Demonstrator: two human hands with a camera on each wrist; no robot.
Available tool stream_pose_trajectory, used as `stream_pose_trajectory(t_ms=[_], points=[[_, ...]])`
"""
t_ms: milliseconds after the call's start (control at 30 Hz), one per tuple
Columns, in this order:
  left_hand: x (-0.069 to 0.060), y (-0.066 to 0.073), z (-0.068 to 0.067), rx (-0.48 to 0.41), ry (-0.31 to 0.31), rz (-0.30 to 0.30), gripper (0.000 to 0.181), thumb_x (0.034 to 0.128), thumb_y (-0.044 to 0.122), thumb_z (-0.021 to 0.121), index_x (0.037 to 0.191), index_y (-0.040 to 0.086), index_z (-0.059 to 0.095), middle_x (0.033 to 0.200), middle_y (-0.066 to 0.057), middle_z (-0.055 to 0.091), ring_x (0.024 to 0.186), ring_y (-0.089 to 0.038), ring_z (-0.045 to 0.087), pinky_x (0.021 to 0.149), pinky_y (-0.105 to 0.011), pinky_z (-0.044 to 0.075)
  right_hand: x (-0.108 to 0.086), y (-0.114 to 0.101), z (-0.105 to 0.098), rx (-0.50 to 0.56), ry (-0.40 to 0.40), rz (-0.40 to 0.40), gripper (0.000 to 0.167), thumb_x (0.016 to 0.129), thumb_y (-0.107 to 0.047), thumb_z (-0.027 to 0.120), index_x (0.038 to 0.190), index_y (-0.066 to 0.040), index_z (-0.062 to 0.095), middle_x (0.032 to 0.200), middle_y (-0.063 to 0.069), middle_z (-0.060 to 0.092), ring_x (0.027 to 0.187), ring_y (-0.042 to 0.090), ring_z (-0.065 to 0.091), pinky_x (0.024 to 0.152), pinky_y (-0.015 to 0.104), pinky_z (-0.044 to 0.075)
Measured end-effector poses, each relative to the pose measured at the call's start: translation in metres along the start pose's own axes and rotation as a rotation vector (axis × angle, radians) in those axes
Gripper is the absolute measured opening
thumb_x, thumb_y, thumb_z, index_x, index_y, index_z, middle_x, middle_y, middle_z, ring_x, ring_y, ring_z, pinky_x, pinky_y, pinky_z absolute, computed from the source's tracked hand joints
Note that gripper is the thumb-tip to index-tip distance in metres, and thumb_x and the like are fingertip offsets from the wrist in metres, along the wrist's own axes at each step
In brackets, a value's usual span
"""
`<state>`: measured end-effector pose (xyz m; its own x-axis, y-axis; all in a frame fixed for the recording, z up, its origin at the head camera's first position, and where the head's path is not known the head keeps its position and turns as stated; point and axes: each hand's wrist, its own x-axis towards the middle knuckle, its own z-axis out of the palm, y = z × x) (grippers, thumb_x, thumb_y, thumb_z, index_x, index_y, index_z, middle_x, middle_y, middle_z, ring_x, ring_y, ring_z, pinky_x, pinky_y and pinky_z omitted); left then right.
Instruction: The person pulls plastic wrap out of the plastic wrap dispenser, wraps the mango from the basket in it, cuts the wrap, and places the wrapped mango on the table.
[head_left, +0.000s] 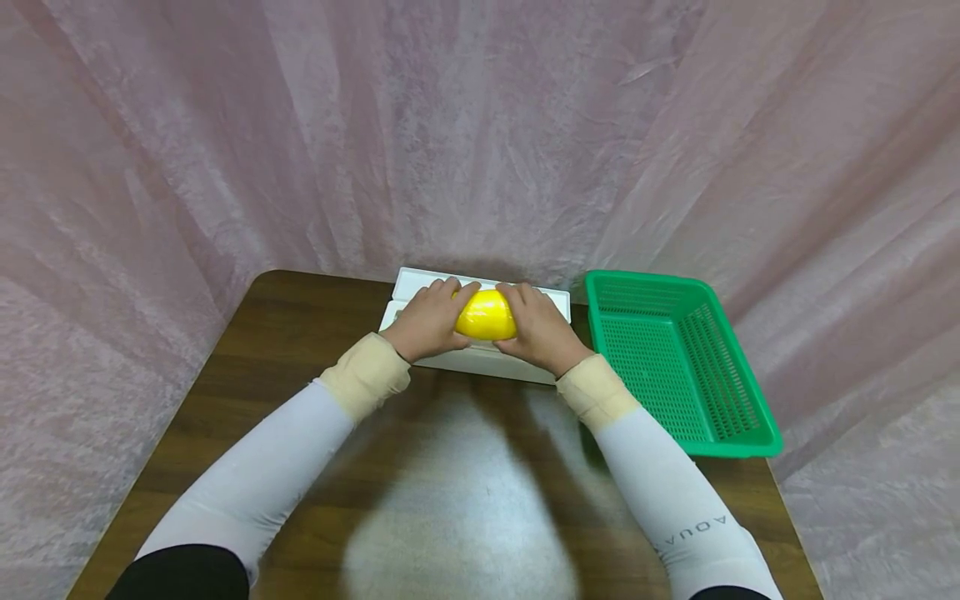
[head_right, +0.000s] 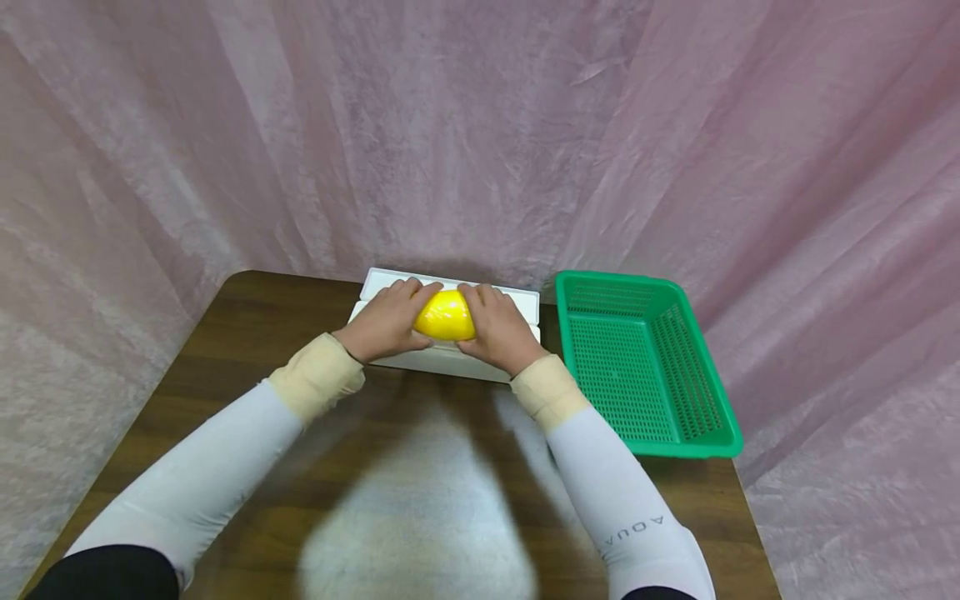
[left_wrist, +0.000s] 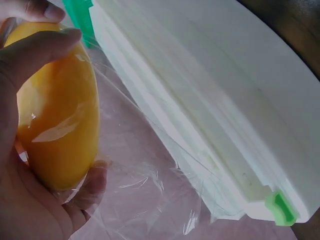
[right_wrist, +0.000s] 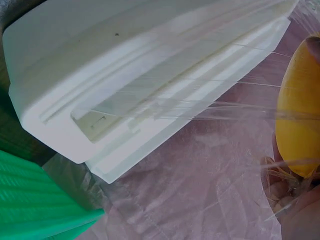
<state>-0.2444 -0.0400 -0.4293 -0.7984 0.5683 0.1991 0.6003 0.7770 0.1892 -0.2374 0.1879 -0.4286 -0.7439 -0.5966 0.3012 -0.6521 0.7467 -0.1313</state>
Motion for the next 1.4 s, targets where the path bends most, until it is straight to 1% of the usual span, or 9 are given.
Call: stream_pose_trajectory(t_ms=[167,433,567,733,900,1000,1200,1400], points=[[0.002,-0.001,-0.005,-0.022,0.001,0.001,0.087,0.0790,0.033,0.083,0.151,0.008,0.042,0.119,-0.015,0.057,0.102,-0.031,0.058,0.084,-0.046,0.052,0.002,0.001,-0.003,0.019,0.008,-0.006,0.082,0.077,-0.028,0.087,0.141,-0.002,0.043,0.116,0.019,0.058,0.102,0.033,0.059,0.097,0.047,0.050],[0.005,-0.004,-0.008,-0.037,0.046,0.022,0.083,0.0771,0.029,0.083,0.148,0.010,0.044,0.118,-0.015,0.058,0.103,-0.033,0.057,0.084,-0.048,0.052,0.006,0.003,-0.009,0.009,0.031,-0.029,0.081,0.077,-0.028,0.087,0.141,-0.001,0.044,0.115,0.018,0.058,0.099,0.033,0.058,0.094,0.047,0.050],[0.005,-0.005,-0.011,-0.038,0.044,0.016,0.082,0.0773,0.028,0.083,0.148,0.011,0.044,0.117,-0.015,0.058,0.102,-0.032,0.056,0.084,-0.047,0.052,0.007,0.003,-0.011,0.015,0.038,-0.038,0.081,0.077,-0.028,0.087,0.141,-0.001,0.044,0.117,0.018,0.057,0.102,0.033,0.058,0.095,0.048,0.049],[0.008,-0.005,-0.016,-0.036,0.038,0.017,0.084,0.0790,0.030,0.083,0.150,0.012,0.042,0.118,-0.015,0.058,0.102,-0.031,0.056,0.086,-0.046,0.051,0.009,0.003,-0.015,0.026,0.028,-0.011,0.084,0.077,-0.029,0.087,0.143,-0.003,0.042,0.119,0.018,0.058,0.104,0.034,0.059,0.094,0.049,0.050],[0.010,-0.007,-0.019,-0.032,0.043,0.023,0.089,0.0777,0.032,0.085,0.152,0.011,0.039,0.121,-0.015,0.058,0.104,-0.032,0.056,0.089,-0.046,0.050,0.011,0.003,-0.018,0.034,0.020,0.012,0.086,0.078,-0.030,0.087,0.145,-0.004,0.040,0.122,0.018,0.058,0.108,0.034,0.059,0.095,0.050,0.050],[0.012,-0.008,-0.022,-0.033,0.054,0.027,0.088,0.0762,0.031,0.086,0.148,0.008,0.041,0.120,-0.015,0.058,0.105,-0.032,0.056,0.089,-0.046,0.050,0.013,0.002,-0.021,0.038,0.027,0.010,0.085,0.078,-0.030,0.086,0.145,-0.003,0.041,0.122,0.018,0.058,0.109,0.036,0.058,0.096,0.051,0.049],[0.012,-0.009,-0.027,-0.047,0.068,0.042,0.074,0.0758,0.030,0.086,0.134,0.003,0.048,0.117,-0.013,0.056,0.101,-0.031,0.054,0.088,-0.044,0.049,0.014,0.001,-0.028,0.044,0.009,0.011,0.085,0.079,-0.032,0.085,0.146,-0.005,0.039,0.121,0.018,0.057,0.109,0.036,0.057,0.098,0.050,0.047],[0.012,-0.008,-0.036,-0.041,0.058,0.059,0.071,0.0778,0.032,0.085,0.132,0.003,0.048,0.113,-0.013,0.056,0.098,-0.029,0.052,0.086,-0.042,0.048,0.017,0.003,-0.034,0.035,0.004,0.002,0.085,0.080,-0.033,0.085,0.145,-0.004,0.040,0.120,0.017,0.057,0.107,0.035,0.058,0.097,0.051,0.048]])
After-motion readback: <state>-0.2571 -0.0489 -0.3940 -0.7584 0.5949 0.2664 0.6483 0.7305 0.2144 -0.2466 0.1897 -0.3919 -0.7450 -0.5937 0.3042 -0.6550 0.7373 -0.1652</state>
